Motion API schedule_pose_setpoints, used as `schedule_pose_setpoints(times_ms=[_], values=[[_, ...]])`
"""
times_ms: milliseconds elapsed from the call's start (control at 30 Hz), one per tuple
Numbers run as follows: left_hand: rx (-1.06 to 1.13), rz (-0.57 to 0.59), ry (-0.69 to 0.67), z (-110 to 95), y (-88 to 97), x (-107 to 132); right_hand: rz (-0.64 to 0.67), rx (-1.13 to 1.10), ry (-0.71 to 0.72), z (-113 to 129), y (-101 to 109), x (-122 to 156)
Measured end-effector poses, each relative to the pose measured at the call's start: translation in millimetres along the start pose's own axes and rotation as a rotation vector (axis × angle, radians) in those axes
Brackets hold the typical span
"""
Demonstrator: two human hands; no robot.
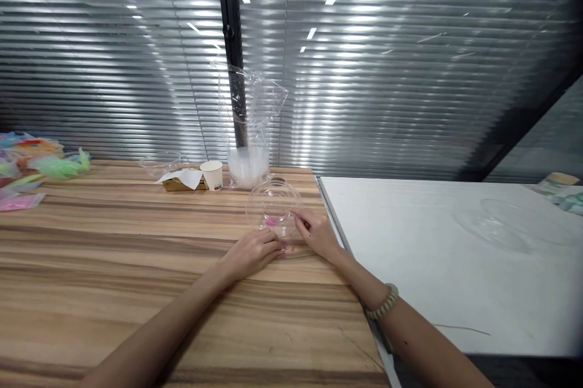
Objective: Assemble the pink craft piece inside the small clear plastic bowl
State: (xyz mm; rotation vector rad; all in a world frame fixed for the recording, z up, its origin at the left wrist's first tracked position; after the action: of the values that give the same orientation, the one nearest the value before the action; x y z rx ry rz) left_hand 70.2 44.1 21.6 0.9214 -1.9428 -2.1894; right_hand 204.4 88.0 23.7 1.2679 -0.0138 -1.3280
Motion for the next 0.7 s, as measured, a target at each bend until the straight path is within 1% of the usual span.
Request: schedule_pose_setpoints(times_ms=[400, 700], values=[[0.010, 0.007, 0.004, 0.3, -0.4, -0.5, 0.030, 0.006, -0.018, 2.0, 0.4, -1.2], [0.015, 0.000, 0.010, 0.8, -0.3, -0.2, 0.023, 0.017, -0.016, 1.2, 0.0, -1.0]])
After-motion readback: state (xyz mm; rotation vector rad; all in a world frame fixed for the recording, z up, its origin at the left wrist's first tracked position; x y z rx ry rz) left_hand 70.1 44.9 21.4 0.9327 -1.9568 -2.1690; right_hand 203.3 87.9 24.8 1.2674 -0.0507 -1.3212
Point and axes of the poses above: each hand's wrist, its own x-axis away from the middle knuckle, its own y-axis out of the back of the hand, z = x × y, the point moved 7 cm from there along -x, towards the middle knuckle, and after that the axes turned 7 degrees about z, right-handed, at the moved point
